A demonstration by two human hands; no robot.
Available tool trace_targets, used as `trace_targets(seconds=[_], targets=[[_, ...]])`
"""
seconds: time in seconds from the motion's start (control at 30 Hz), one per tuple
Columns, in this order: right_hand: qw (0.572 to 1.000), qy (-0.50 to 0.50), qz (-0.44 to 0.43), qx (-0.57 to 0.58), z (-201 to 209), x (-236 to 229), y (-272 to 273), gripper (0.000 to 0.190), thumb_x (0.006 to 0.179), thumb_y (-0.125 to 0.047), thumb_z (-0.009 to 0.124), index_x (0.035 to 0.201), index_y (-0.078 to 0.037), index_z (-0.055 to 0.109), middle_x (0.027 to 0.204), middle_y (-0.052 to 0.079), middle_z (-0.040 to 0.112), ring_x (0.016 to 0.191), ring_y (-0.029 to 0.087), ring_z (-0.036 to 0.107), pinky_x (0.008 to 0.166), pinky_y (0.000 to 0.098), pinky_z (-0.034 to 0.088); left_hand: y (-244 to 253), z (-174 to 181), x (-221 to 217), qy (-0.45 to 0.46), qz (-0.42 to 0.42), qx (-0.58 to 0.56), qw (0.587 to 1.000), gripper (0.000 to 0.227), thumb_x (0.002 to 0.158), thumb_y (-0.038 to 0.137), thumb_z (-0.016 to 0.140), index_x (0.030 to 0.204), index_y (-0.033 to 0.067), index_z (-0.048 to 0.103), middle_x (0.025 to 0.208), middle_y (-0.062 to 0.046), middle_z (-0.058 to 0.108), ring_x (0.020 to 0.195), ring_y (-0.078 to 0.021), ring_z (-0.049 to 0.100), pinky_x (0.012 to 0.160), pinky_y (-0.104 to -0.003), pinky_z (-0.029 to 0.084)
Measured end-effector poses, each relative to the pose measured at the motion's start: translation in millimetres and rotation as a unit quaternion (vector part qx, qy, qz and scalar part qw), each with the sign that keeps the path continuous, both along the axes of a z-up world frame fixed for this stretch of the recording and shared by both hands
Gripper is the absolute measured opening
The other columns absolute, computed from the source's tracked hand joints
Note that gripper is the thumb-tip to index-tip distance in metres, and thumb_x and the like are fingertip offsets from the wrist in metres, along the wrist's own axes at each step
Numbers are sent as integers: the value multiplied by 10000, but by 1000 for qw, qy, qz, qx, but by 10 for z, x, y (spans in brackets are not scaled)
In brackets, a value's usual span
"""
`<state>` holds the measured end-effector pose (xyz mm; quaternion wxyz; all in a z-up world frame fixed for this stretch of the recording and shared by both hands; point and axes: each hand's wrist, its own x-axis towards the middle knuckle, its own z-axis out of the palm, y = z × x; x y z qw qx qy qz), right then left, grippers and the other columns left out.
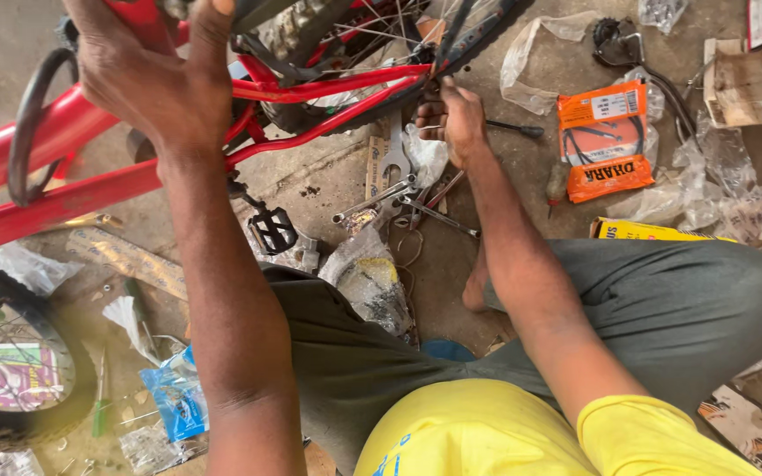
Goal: The person is repairing a red bicycle while sitting on the floor. They use a wrench to tighten bolts on the rear wheel axle and adjust the brake cable.
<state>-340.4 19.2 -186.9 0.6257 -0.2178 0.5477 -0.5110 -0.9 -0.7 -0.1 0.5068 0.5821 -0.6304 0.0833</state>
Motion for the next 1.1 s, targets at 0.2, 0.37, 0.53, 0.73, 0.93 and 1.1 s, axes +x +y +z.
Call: trace_targets(seconds=[0.2, 0.37, 0.53, 0.73, 0.93, 1.1], targets=[[806, 554, 205, -46, 249, -108, -250, 207, 917, -219, 753, 1007, -36, 717, 859, 71, 715, 732, 165, 683, 641, 336, 554, 4, 27, -15, -15, 18, -8, 1000, 1052, 906, 820, 695, 1449, -43, 433, 1027, -158, 694, 985, -378, 709, 858, -512, 514], [952, 284, 104, 48, 366, -1, -108, 201, 911, -180, 737, 1041, -31, 706, 846, 87, 730, 696, 184, 686, 604, 380, 587, -36, -39, 24, -30, 20, -11, 999, 1057, 869, 766, 646, 1481, -48, 363, 1076, -157, 700, 1034, -359, 714, 914, -496, 526], [996, -1, 88, 22, 228, -139, -2, 237, 980, -227, 603, 1055, -17, 682, 854, 137, 735, 702, 211, 708, 598, 387, 600, -17, -121, 52, -2, -13, -3, 1000, 1022, 856, 752, 645, 1492, -3, 380, 1090, -140, 723, 1038, -337, 744, 917, -465, 550], [749, 645, 136, -60, -181, -39, -275, 163, 963, -181, 659, 981, -30, 717, 865, 99, 721, 702, 177, 687, 606, 335, 538, -21, -90, 39, 6, -25, -14, 1000, 1010, 865, 725, 666, 1513, 7, 374, 1120, -132, 740, 1058, -326, 758, 918, -451, 566], [616, 766, 140, -115, -235, 37, -154, 164, 1002, -139, 647, 917, -17, 717, 918, 137, 687, 712, 190, 624, 561, 307, 530, 6, -101, 41, 1, -14, -12, 1000, 1019, 857, 731, 670, 1509, 6, 372, 1078, -131, 731, 1024, -331, 752, 888, -465, 555], [723, 604, 328, 68, 372, -173, -242, 402, 1128, -390, 527, 1019, -40, 693, 921, 141, 666, 758, 231, 583, 610, 346, 458, 44, -84, 43, -11, 0, -14, 1000, 1024, 863, 732, 663, 1500, -15, 369, 1079, -129, 715, 1017, -315, 745, 892, -467, 551]])
